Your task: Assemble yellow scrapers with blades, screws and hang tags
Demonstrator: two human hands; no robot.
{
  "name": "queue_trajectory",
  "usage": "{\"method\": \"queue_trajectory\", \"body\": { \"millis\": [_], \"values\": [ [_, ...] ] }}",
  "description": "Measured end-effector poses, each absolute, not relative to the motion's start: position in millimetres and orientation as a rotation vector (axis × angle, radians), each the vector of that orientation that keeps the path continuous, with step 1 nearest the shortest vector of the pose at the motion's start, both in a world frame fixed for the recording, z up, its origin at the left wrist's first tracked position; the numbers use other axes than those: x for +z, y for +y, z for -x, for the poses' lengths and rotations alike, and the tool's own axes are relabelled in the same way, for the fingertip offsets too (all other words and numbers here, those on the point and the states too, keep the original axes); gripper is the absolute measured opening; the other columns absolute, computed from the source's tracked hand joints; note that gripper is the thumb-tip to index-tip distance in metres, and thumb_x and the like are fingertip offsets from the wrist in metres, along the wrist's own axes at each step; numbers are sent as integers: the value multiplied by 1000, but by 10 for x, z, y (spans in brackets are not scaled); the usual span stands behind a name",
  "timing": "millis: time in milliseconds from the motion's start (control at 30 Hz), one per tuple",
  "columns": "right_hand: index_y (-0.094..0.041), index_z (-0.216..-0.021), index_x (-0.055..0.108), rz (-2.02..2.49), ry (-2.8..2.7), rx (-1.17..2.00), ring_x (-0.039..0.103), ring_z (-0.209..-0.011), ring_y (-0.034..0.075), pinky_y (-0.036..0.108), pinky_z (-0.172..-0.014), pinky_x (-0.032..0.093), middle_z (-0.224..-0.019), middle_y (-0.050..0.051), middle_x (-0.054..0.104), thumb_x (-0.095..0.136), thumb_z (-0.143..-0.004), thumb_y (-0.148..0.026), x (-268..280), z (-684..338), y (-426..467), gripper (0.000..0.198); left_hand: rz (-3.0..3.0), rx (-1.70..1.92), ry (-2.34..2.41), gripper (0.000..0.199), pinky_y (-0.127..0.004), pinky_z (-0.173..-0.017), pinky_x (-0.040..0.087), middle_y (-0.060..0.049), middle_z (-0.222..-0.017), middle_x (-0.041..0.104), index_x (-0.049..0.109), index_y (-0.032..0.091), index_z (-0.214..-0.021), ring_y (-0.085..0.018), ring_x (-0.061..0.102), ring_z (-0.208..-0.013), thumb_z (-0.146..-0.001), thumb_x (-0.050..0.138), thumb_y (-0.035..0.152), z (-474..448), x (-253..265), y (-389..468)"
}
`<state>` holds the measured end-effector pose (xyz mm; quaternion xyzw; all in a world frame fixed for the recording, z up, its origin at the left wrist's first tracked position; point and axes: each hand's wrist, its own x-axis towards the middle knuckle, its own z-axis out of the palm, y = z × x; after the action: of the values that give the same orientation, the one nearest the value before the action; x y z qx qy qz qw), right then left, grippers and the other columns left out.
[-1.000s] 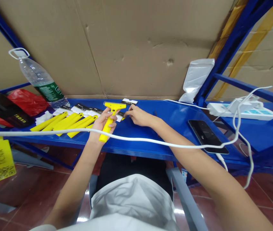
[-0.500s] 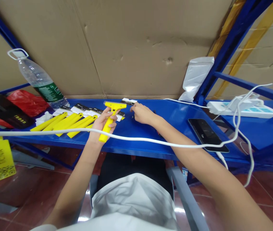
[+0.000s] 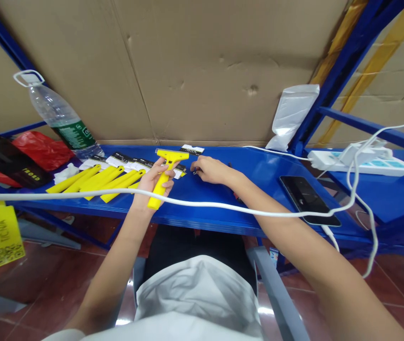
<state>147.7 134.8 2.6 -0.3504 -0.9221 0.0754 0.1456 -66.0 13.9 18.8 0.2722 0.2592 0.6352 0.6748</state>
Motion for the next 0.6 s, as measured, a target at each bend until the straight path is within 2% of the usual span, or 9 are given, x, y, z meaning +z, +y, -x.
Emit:
{"method": "queue_trajectory", "body": {
  "millis": [333, 600],
  "values": [
    [-18, -111, 85, 952, -2660, 240, 75, -104, 23, 32, -98, 54, -118, 12, 80, 68, -102, -14, 46, -1445, 1358, 20, -593, 1452, 578, 54, -11, -46, 44, -12, -130, 74, 62, 23, -137, -6, 66, -70, -89, 73, 3, 642, 170, 148],
    [-18, -106, 82, 1052, -2650, 266, 76, -96, 24, 32, -87, 52, -105, 10, 85, 68, -101, -14, 36, -1438, 1390, 15, -624, 1461, 555, 42, -10, -47, 46, -13, -130, 72, 60, 21, -131, -6, 67, -71, -94, 70, 4, 632, 149, 137]
  ]
}}
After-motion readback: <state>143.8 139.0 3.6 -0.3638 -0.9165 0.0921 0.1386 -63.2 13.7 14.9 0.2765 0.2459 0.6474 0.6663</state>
